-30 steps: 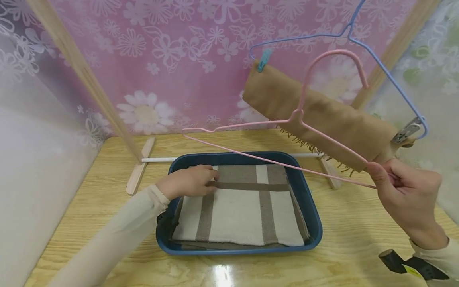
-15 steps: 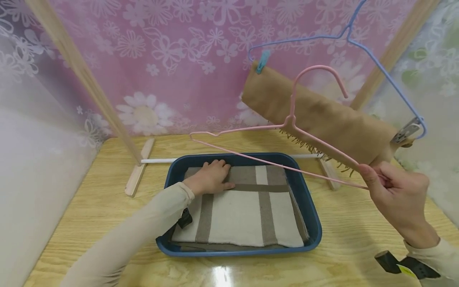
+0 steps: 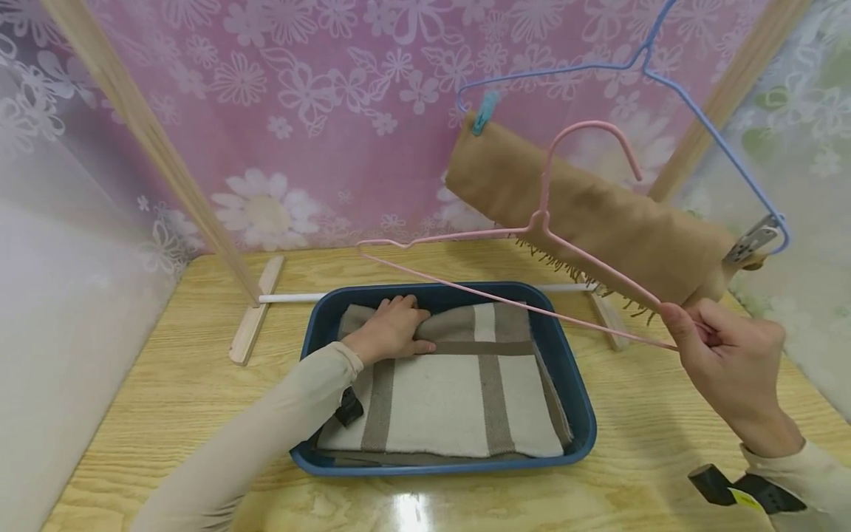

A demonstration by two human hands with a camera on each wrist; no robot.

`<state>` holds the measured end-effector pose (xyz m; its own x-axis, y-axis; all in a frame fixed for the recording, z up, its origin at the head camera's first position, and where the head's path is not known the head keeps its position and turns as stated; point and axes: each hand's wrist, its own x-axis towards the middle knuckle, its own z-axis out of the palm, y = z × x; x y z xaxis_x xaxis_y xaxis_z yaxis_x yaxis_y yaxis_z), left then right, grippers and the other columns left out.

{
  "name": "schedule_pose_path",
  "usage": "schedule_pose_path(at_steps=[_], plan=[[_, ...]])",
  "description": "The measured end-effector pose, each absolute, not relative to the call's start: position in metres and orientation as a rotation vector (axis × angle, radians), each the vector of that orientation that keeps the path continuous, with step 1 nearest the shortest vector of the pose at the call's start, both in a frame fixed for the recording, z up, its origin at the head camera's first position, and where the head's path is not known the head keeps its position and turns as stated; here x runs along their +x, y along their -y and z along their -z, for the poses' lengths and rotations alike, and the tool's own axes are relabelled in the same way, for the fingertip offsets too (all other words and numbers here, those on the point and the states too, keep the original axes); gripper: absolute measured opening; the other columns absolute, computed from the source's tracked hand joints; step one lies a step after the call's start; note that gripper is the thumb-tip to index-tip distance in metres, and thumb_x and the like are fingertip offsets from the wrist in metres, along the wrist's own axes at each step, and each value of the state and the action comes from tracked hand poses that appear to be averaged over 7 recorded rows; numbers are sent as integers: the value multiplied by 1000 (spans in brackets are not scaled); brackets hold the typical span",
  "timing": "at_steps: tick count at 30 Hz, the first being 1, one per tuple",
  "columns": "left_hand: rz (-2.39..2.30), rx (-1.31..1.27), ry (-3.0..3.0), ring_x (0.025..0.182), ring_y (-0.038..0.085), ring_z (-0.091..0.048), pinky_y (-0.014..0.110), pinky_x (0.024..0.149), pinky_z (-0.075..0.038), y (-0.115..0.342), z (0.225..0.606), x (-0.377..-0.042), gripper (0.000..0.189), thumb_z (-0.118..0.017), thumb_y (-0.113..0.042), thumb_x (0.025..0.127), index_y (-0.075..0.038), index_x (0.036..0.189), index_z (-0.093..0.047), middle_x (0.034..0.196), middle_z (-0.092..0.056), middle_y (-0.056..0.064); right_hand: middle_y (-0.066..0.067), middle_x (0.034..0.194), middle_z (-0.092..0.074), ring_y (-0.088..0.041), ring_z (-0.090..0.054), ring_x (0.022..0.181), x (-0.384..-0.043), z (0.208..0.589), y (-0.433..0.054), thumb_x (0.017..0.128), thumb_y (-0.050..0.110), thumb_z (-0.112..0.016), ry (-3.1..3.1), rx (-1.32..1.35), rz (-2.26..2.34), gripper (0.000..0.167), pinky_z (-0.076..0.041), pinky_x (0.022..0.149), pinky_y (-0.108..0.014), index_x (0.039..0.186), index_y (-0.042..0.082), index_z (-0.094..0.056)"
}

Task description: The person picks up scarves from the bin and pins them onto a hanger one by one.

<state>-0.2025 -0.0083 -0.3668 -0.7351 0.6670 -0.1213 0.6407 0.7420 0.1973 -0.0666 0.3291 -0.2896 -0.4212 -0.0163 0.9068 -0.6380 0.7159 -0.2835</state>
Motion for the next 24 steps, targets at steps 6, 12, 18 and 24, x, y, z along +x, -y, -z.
schedule_pose_path(at_steps=[6,12,18,24], plan=[[-272,1318,-2598,83,16,-61,32,72,-50,7,361,-196,29,-70,-14,88,-10,115,-65,97,-64,5,11,45,-29,5,-21,39,-69,292,-330,91,36,-68,1898,491,-757,57,-12,44,-13,49,8,-42],[-192,1570,-2603,58,10,-52,25,50,-37,5,355,-181,23,-61,-2,91,-11,112,-57,73,-58,-1,11,45,-30,5,-22,39,-72,295,-332,90,36,-68,1905,480,-754,56,-14,44,-12,50,6,-45],[-352,1650,-2726,58,13,-56,29,54,-45,11,343,-170,39,-63,-8,88,-13,124,-51,76,-63,-1,11,44,-31,5,-23,39,-78,296,-331,91,39,-67,1897,491,-728,57,-16,45,-10,48,8,-44],[-780,1744,-2687,74,9,-63,27,69,-51,18,316,-157,40,-65,-5,82,-11,122,-63,98,-71,0,10,45,-28,4,-20,40,-83,295,-324,91,44,-65,1873,528,-708,60,-12,45,-12,47,11,-40]])
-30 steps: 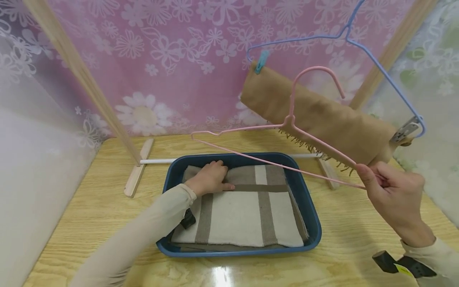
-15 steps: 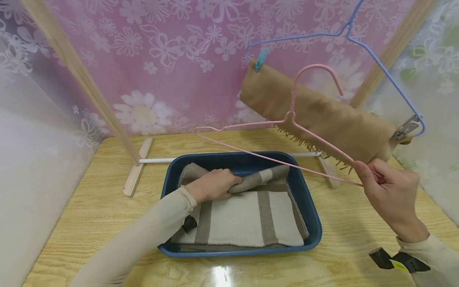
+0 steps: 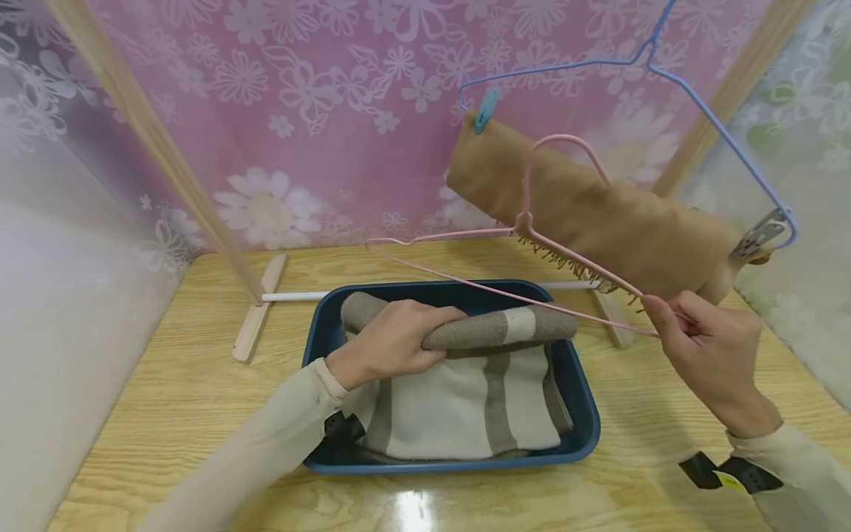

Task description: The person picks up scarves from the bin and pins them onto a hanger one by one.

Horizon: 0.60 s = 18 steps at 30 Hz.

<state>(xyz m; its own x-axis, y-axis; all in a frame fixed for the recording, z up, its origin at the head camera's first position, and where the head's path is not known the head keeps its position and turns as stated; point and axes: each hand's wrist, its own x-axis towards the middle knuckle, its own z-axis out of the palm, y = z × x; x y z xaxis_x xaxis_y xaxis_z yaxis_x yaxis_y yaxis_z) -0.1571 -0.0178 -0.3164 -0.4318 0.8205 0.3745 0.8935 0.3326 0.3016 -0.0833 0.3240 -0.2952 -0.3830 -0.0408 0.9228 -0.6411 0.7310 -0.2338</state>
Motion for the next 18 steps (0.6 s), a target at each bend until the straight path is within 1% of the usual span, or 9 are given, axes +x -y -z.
schedule_pose_path(at_steps=[3,8,10,11,14,16,18], plan=[[865,-1622,2333,73,6,-60,22,67,-48,21,304,-151,38,-63,-2,80,-11,117,-66,100,-71,0,9,47,-28,3,-20,41,-85,295,-320,91,47,-64,1866,548,-687,61,-12,45,-13,47,12,-39],[1087,-1599,2267,65,3,-52,20,59,-42,24,290,-143,39,-61,2,76,-10,113,-68,94,-70,-2,10,48,-27,3,-20,42,-87,295,-315,91,50,-61,1872,589,-625,61,-12,45,-14,49,13,-39],[1159,-1543,2309,59,3,-49,20,55,-41,25,286,-141,39,-61,3,76,-11,112,-68,89,-69,-3,10,48,-28,3,-21,43,-86,296,-314,92,50,-60,1879,609,-612,60,-12,44,-15,50,13,-40],[1184,-1503,2350,56,3,-48,21,53,-40,25,284,-140,39,-61,2,77,-11,113,-67,84,-68,-2,11,49,-28,3,-21,43,-86,297,-313,92,50,-60,1883,617,-611,59,-12,45,-15,50,13,-41],[1244,-1333,2491,52,5,-46,23,51,-39,23,282,-140,40,-61,0,80,-12,117,-65,81,-67,-2,11,49,-28,3,-22,44,-84,299,-310,92,48,-61,1885,630,-628,58,-13,45,-13,51,12,-42],[1288,-1216,2565,53,8,-47,25,52,-39,22,280,-140,41,-61,-2,81,-13,120,-63,84,-66,0,11,49,-28,3,-22,44,-83,300,-308,92,46,-62,1879,632,-654,57,-13,46,-12,51,12,-42],[1323,-1131,2592,58,11,-49,27,55,-40,19,279,-140,42,-61,-2,82,-14,122,-61,91,-66,0,11,48,-28,4,-22,44,-81,299,-304,92,47,-62,1876,628,-662,58,-13,46,-11,50,13,-39]])
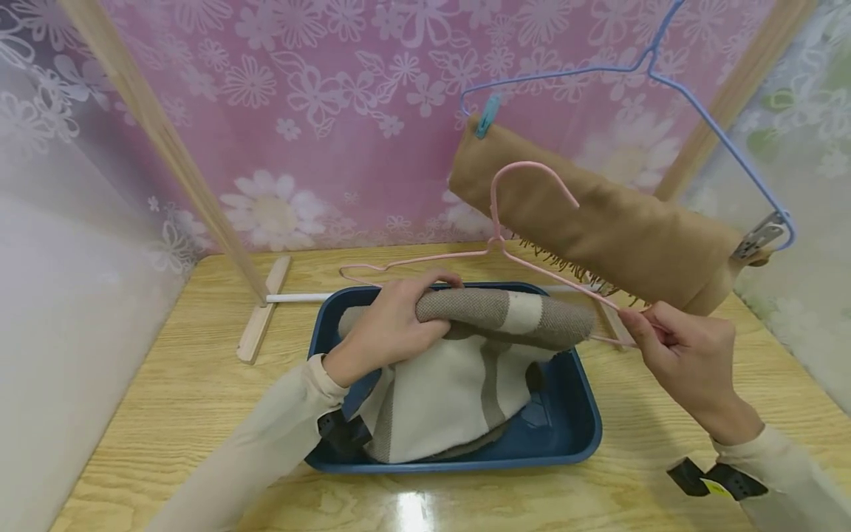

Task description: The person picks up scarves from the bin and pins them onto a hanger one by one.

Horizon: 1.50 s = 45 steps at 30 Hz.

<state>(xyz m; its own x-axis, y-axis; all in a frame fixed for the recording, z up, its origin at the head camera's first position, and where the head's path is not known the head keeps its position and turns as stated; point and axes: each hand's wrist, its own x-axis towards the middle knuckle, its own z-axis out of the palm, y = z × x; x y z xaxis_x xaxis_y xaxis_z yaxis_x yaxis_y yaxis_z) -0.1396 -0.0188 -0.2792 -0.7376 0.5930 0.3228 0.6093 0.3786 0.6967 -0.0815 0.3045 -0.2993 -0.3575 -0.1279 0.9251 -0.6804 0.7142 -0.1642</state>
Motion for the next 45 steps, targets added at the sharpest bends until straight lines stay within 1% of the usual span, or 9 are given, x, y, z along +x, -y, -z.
schedule_pose_path(at_steps=[6,9,12,14,18,23,32,41,45], plan=[[1391,-1051,2592,78,15,-54,31,66,-43,6,275,-139,40,-59,-2,82,-13,121,-62,111,-64,1,11,48,-27,3,-21,43,-78,296,-291,93,50,-58,1885,642,-649,59,-13,44,-13,50,14,-38],[1412,-1012,2624,72,13,-48,29,66,-39,2,275,-140,40,-56,-4,84,-13,123,-63,121,-62,1,11,47,-27,4,-21,42,-75,294,-285,94,49,-57,1883,663,-661,59,-13,43,-12,50,14,-40],[1495,-968,2649,53,14,-35,28,56,-34,0,276,-144,40,-53,-6,87,-12,126,-62,90,-66,9,11,47,-27,4,-21,42,-73,292,-281,94,47,-58,1879,684,-685,58,-13,43,-11,51,13,-42],[1562,-892,2661,52,11,-37,26,56,-37,1,278,-146,39,-55,-11,90,-14,128,-61,89,-66,8,11,47,-26,5,-21,43,-73,291,-280,94,47,-58,1880,690,-689,58,-12,43,-11,51,13,-40],[1686,-823,2643,79,11,-57,30,75,-47,0,279,-150,32,-60,-19,94,-16,126,-62,105,-66,2,11,48,-26,5,-21,43,-70,291,-279,94,45,-59,1887,711,-715,57,-12,45,-10,52,14,-39],[1797,-785,2645,103,18,-58,37,90,-46,1,269,-158,26,-62,-26,95,-17,119,-62,119,-61,2,11,49,-28,5,-23,42,-67,287,-275,94,37,-63,1873,775,-776,52,-13,44,-9,52,13,-43],[3546,-612,1625,58,12,-61,22,57,-51,23,252,-174,32,-35,-24,106,-8,96,-62,75,-62,3,10,51,-26,4,-21,42,-61,281,-263,97,33,-59,1918,890,-852,49,-12,43,-9,55,13,-43],[2137,-695,2826,81,20,-60,31,72,-50,27,274,-185,32,-52,-28,101,-9,127,-51,104,-62,9,10,51,-26,4,-21,42,-63,286,-267,95,30,-63,1942,863,-902,46,-13,43,-9,56,12,-47],[1612,-790,2995,95,22,-57,35,80,-44,21,288,-185,22,-50,-30,101,-13,114,-58,118,-60,8,10,49,-27,4,-22,41,-64,290,-270,95,34,-62,1995,836,-875,45,-14,43,-10,57,14,-49]])
